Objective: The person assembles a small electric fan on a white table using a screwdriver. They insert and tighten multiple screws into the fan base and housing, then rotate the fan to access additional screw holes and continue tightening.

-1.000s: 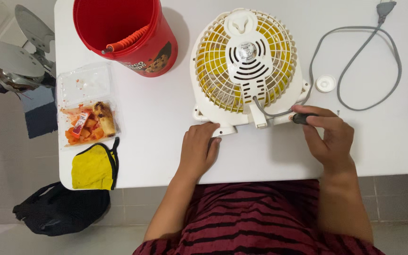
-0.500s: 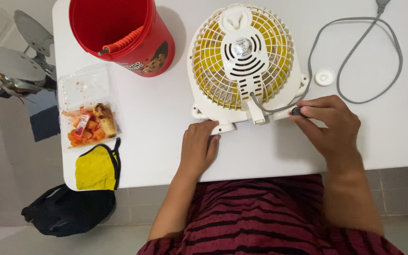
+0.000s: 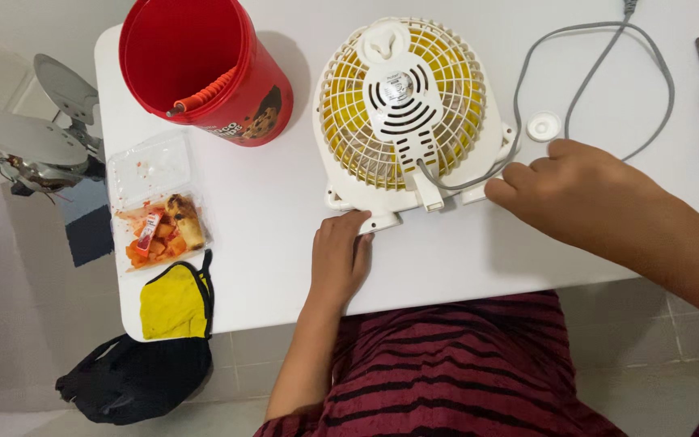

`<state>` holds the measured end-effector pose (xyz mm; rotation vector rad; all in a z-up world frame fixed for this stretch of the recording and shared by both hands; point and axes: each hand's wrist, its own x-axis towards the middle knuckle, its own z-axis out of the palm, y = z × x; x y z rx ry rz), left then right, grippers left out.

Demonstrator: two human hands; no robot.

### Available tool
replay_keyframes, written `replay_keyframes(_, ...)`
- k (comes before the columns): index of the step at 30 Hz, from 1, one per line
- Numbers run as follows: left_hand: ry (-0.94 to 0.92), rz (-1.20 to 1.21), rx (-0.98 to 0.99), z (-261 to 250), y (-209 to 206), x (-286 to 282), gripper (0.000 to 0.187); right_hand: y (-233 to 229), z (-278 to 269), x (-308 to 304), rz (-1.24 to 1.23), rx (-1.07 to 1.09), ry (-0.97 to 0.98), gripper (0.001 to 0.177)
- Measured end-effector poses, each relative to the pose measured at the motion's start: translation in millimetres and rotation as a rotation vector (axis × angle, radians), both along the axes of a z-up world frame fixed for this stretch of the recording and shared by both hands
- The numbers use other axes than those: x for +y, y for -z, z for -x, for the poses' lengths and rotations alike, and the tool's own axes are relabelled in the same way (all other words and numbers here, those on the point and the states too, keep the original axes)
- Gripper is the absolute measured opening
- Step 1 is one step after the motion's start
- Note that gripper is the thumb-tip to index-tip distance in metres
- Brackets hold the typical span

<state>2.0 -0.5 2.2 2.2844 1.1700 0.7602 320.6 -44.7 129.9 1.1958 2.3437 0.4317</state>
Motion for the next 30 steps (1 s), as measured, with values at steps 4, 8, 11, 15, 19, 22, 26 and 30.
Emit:
replay_keyframes(4,-0.024,0.036,0.014,-0.7,0.4,-0.2,0.035,-0.6,2.6,8.1,-0.094,0.129,-0.043,0.015)
replay_keyframes(8,-0.017,-0.001,-0.004,0.4,3.6,0.5,0.036,-2.1,5.8,7.3,-0.044,0.319,0.034,0.029)
replay_keyframes(11,-0.009,-0.016,-0.014,0.6,3.5,0.8,0.036,-5.8,8.3,8.0,0.084,0.111,0.084,0.035)
replay_keyframes(15,-0.012,-0.016,0.031,0.9,1.5,-0.2,0.036,-9.3,9.0,6.0,-0.367,0.134,-0.200,0.021)
replay_keyframes(19,0.000,-0.025,0.022,1.5,0.6,-1.3,0.035,0.3,9.2,9.9,-0.417,0.177,-0.276,0.027)
replay_keyframes(22,-0.007,-0.013,0.039,-0.5,1.8,-0.8,0.036,10.2,7.3,12.4,-0.367,0.060,-0.288,0.032)
replay_keyframes(26,-0.018,0.002,0.036,-0.1,3.6,-0.5,0.037,21.9,8.7,13.7,-0.146,-0.097,-0.191,0.024)
replay_keyframes(30,-0.026,-0.012,0.035,-1.6,4.0,-1.6,0.036,24.9,10.7,19.4,0.055,0.109,0.007,0.011)
